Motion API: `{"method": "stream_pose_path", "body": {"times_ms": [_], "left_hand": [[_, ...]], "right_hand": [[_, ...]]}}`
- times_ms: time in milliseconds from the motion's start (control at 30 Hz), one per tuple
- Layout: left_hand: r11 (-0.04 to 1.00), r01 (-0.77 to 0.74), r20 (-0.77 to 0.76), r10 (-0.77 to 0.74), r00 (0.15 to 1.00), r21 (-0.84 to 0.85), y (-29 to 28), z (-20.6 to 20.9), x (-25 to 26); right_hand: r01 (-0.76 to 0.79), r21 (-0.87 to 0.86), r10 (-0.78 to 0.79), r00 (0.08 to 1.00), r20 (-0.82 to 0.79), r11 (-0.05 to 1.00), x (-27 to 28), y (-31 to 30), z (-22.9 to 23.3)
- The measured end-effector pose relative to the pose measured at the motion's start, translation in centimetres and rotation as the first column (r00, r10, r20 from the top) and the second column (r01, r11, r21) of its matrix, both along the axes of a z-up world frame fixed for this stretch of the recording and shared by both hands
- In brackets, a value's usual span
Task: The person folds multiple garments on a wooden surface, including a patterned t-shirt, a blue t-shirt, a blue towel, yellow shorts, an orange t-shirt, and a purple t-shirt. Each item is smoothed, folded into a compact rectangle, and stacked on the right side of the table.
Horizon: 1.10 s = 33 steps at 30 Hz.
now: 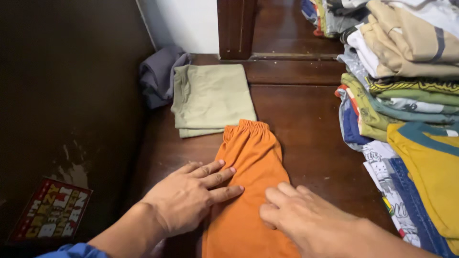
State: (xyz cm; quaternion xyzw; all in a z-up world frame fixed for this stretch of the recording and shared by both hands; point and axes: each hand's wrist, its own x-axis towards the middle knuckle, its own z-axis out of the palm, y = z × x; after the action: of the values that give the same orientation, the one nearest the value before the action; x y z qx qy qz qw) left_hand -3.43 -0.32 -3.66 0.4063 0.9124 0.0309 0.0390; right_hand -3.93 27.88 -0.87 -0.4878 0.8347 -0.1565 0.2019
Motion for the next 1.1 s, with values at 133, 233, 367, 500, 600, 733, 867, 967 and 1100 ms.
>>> {"method": "stream_pose_path", "body": {"times_ms": [133,233,367,500,600,733,867,967,1100], "left_hand": [[0.977,-0.075,0.097,0.057,0.994,0.201,-0.6,-1.3,0.2],[0.909,-0.206,0.105,0.180,0.978,0.362,0.1,-1.9,0.3],[0.389,-0.871,0.945,0.002,0.328,0.301,0.8,-1.7,-1.4],[0.162,-0.987,0.965,0.260,0.030,-0.012,1.0,0.1,-3.1],[0.006,-0.991,0.970,0.207,-0.126,-0.130,1.4,1.5,-3.1],[0.103,-0.993,0.974,0.208,0.085,0.064,2.7,2.2,-2.6],[-0.186,-0.912,0.925,0.187,0.332,0.365,4.8,1.2,-2.9],[-0.340,-0.796,0.861,0.290,0.418,0.501,6.0,0.2,-3.3],[-0.235,-0.834,0.718,0.651,0.246,0.499,7.7,-0.2,-2.1]], "right_hand": [[0.020,0.060,-0.021,1.000,0.017,0.998,-0.9,0.0,-0.6],[0.081,-0.008,-0.080,0.992,0.098,0.997,-2.7,0.5,-1.2],[0.492,0.012,-0.333,0.573,0.749,0.871,-7.5,1.4,-0.7],[0.860,-0.106,0.120,0.052,0.991,0.499,-9.8,1.0,-0.5],[0.825,-0.114,0.219,-0.012,0.976,0.554,-8.9,0.0,-0.7],[0.944,0.151,-0.309,-0.056,0.949,0.292,-7.6,-1.8,-0.8],[0.987,0.072,-0.339,-0.020,0.941,0.144,-7.8,-2.3,-0.8],[0.977,-0.138,-0.363,0.190,0.912,0.165,-8.1,-2.7,-1.3],[0.941,-0.305,-0.569,0.332,0.752,0.144,-8.2,-3.8,-3.5]]}}
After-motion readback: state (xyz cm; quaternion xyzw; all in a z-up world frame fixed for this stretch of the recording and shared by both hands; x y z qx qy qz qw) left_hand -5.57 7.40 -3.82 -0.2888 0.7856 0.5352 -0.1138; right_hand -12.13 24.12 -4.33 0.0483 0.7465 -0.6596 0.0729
